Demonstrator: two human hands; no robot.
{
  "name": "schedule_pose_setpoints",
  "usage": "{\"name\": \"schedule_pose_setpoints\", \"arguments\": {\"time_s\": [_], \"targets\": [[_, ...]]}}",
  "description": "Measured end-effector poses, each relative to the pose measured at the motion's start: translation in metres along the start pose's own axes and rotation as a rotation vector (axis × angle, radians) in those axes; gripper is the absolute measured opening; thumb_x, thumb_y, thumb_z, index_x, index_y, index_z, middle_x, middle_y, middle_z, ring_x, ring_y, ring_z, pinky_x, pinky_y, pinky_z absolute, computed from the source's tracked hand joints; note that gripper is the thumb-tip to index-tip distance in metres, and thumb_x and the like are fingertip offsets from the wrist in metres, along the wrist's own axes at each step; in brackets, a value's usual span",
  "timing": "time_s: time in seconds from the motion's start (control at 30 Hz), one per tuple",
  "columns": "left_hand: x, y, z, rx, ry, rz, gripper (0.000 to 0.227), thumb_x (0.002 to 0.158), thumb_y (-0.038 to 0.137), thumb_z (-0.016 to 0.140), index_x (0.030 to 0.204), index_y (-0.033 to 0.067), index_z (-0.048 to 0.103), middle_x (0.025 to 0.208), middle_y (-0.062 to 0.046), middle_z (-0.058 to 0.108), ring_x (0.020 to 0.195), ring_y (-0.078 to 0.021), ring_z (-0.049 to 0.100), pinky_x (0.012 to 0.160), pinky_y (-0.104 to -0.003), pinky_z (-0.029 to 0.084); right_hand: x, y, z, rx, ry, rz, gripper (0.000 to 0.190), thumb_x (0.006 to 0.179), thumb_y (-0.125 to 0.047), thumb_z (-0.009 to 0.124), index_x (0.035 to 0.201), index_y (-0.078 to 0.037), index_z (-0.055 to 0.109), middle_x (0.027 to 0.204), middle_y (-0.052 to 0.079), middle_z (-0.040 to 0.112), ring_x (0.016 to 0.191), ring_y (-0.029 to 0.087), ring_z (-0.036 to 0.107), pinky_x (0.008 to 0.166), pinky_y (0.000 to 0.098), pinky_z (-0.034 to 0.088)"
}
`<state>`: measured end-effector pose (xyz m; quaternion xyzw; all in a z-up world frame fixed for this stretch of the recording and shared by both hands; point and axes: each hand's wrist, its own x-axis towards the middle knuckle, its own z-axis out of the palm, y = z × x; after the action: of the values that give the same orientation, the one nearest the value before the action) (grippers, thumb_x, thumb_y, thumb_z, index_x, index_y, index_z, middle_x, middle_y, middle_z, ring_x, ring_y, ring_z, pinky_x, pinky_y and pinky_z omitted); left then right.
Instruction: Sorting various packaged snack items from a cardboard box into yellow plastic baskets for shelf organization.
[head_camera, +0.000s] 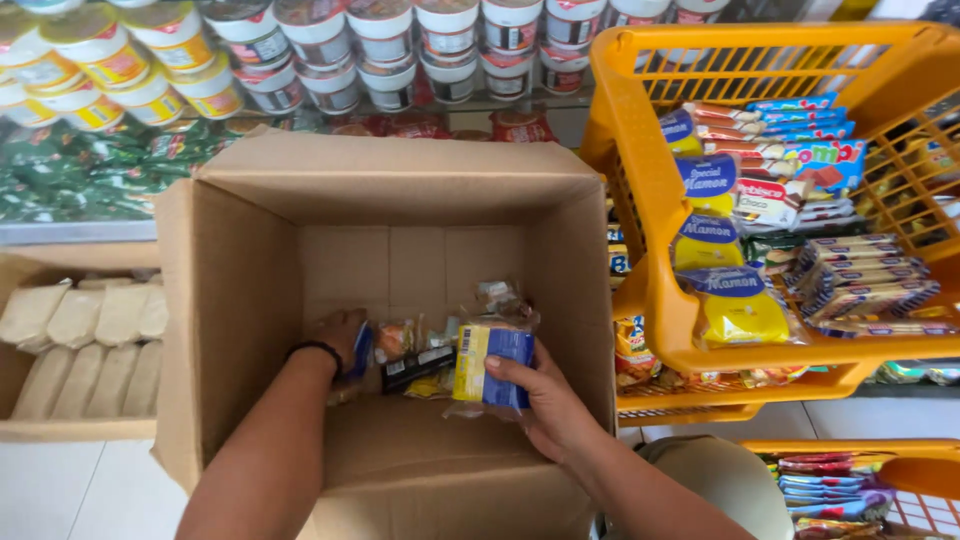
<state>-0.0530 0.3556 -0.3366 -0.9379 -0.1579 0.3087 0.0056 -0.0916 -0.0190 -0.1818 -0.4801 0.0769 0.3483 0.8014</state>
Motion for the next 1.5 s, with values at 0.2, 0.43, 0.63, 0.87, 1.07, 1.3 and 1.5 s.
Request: {"name": "schedule_pose_setpoints", "arguments": {"time_s": [0.2, 0.43, 0.63, 0.87, 1.07, 1.3, 1.5], "targets": [[-0.055, 0.016, -0.053, 0.024, 0.111, -0.010, 0.084, 0.068, 0.015, 0.088, 0.144, 0.0203, 0.052, 0.158, -0.009, 0.043, 0.147, -0.0407, 0.039, 0.119, -0.054, 0.038, 0.003, 0.003, -0.005, -0.002, -0.106, -0.105, 0.061, 0.086, -0.021, 0.077, 0.140, -0.009, 0.051, 0.125, 0.009, 0.068, 0.115, 0.024, 0.068, 0.099, 0.0428, 0.056], [-0.040, -0.001, -0.057, -0.316, 0.175, 0.064, 0.058, 0.078, 0.035, 0.080, 0.127, 0.0091, 0.063, 0.131, -0.017, 0.060, 0.125, -0.0363, 0.056, 0.105, -0.050, 0.047, 0.011, 0.012, -0.012, 0.100, -0.020, -0.109, 0.065, 0.077, -0.014, 0.073, 0.137, -0.013, 0.048, 0.126, 0.009, 0.065, 0.114, 0.025, 0.065, 0.096, 0.0473, 0.054], [-0.101, 0.046, -0.100, -1.038, 0.209, 0.285, 0.052, 0.087, 0.038, 0.073, 0.121, 0.0021, 0.058, 0.108, -0.016, 0.070, 0.103, -0.0276, 0.067, 0.090, -0.038, 0.053, -0.010, 0.004, 0.003, -0.369, 0.104, -0.729, 0.065, 0.079, 0.005, 0.073, 0.138, -0.008, 0.049, 0.134, 0.012, 0.059, 0.126, 0.026, 0.057, 0.107, 0.0400, 0.047], [-0.201, 0.106, -0.117, -1.924, -0.093, 0.455, 0.040, 0.099, 0.047, 0.050, 0.119, 0.0124, 0.056, 0.112, -0.010, 0.063, 0.105, -0.0228, 0.063, 0.090, -0.043, 0.056, -0.057, -0.027, 0.027, -1.254, -0.071, -1.384, 0.067, 0.072, 0.004, 0.073, 0.135, -0.010, 0.056, 0.146, 0.020, 0.047, 0.138, 0.045, 0.041, 0.116, 0.0530, 0.035], [-0.222, 0.116, -0.109, -1.816, 0.193, 0.670, 0.054, 0.104, 0.055, 0.042, 0.123, 0.0060, 0.054, 0.113, -0.008, 0.059, 0.109, -0.0163, 0.057, 0.099, -0.035, 0.048, -0.039, -0.005, -0.004, -1.115, -0.091, -1.382, 0.052, 0.092, 0.005, 0.074, 0.135, -0.021, 0.061, 0.157, 0.008, 0.051, 0.149, 0.031, 0.050, 0.125, 0.0397, 0.044], [-0.250, 0.112, -0.117, -1.866, 0.197, 0.715, 0.064, 0.097, 0.062, 0.044, 0.130, 0.0074, 0.052, 0.117, -0.009, 0.059, 0.108, -0.0171, 0.057, 0.097, -0.036, 0.048, -0.051, -0.037, 0.009, -0.804, 0.053, -1.197, 0.082, 0.074, -0.012, 0.090, 0.142, -0.005, 0.044, 0.155, 0.022, 0.034, 0.144, 0.037, 0.038, 0.114, 0.0431, 0.037], [-0.282, 0.132, -0.143, -1.629, 0.371, 0.713, 0.060, 0.080, 0.019, 0.079, 0.132, 0.0089, 0.050, 0.119, -0.007, 0.059, 0.108, -0.0168, 0.059, 0.092, -0.035, 0.051, -0.059, -0.051, 0.006, -0.450, -0.140, -0.780, 0.080, 0.087, -0.011, 0.081, 0.155, -0.007, 0.041, 0.154, 0.013, 0.046, 0.137, 0.022, 0.053, 0.116, 0.0394, 0.044]]}}
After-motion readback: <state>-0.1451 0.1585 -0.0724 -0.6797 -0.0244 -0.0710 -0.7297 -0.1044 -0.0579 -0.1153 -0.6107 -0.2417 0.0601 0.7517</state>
